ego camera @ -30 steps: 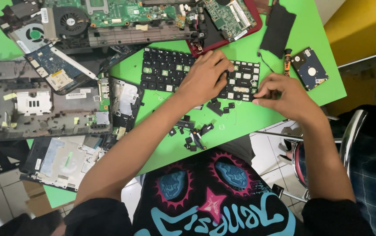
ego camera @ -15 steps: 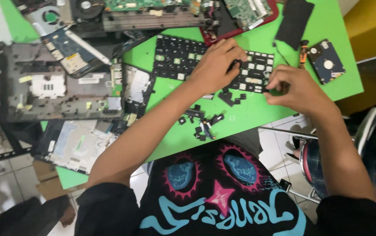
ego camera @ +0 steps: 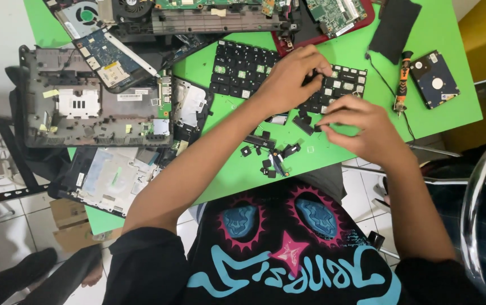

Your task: Reassembling individual keys onto a laptop keyboard by snapping scissor switches and keycaps into the frame.

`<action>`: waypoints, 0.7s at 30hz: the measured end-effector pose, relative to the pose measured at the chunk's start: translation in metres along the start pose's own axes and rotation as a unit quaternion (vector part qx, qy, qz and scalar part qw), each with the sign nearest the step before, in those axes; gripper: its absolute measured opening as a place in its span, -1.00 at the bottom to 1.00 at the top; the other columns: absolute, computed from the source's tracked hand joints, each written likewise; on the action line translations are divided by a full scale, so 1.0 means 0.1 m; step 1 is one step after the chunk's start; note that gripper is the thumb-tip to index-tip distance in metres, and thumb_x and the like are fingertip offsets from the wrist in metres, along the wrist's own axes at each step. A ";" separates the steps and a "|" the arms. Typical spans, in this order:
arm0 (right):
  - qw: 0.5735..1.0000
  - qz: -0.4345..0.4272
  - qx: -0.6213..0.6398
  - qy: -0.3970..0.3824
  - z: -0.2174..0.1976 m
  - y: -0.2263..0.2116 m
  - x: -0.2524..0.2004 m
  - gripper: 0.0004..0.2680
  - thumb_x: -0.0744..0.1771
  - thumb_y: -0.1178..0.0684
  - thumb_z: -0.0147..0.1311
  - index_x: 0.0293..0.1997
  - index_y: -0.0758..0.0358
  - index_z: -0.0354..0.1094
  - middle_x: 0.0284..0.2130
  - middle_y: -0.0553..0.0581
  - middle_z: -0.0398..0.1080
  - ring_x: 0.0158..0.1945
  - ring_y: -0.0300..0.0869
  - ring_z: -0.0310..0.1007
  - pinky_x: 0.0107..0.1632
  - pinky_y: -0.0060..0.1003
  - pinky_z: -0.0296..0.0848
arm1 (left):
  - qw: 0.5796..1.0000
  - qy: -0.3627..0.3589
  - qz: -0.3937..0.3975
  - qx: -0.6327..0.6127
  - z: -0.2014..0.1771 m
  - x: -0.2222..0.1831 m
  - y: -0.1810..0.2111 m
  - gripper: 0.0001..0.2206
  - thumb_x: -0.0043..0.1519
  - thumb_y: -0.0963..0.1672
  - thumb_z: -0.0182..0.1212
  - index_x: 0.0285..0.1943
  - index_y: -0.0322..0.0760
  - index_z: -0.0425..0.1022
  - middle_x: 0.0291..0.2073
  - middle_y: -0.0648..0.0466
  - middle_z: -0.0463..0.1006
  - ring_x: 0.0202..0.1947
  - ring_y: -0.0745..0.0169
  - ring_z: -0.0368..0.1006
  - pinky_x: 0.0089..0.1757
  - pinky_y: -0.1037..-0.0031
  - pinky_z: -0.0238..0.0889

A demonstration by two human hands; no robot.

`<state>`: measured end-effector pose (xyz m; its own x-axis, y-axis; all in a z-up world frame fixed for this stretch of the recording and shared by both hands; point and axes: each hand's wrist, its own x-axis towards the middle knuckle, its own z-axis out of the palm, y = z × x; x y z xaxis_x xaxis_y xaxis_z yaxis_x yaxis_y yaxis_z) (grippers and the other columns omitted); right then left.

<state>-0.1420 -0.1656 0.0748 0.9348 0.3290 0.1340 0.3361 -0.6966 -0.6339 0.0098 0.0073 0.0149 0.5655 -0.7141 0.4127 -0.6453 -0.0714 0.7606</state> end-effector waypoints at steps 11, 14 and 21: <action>0.997 -0.043 -0.062 -0.008 0.13 0.07 0.09 -0.80 0.36 0.13 0.21 0.10 0.28 0.55 -0.11 0.16 0.42 -0.13 -0.08 0.42 -0.17 -0.23 0.41 | 1.000 -0.001 0.005 0.012 0.01 -0.01 -0.02 -0.87 0.28 -0.24 0.08 -0.10 -0.22 0.53 -0.13 0.09 0.46 -0.10 0.14 0.42 -0.08 0.30 0.35; 0.995 -0.054 -0.087 -0.006 0.18 0.10 0.10 -0.82 0.35 0.08 0.26 0.03 0.28 0.59 -0.14 0.15 0.44 -0.10 -0.06 0.44 -0.11 -0.19 0.42 | 1.000 0.003 0.020 0.011 0.02 -0.01 -0.03 -0.86 0.26 -0.25 0.07 -0.10 -0.23 0.52 -0.14 0.08 0.46 -0.11 0.13 0.42 -0.10 0.30 0.35; 0.998 -0.048 -0.010 0.034 0.18 0.01 0.18 -0.91 0.36 0.19 0.24 -0.09 0.32 0.60 -0.19 0.18 0.50 -0.13 -0.05 0.46 -0.07 -0.18 0.44 | 1.000 0.000 0.014 0.015 0.01 -0.01 -0.01 -0.86 0.28 -0.24 0.05 -0.10 -0.23 0.52 -0.14 0.10 0.46 -0.10 0.15 0.42 -0.09 0.30 0.35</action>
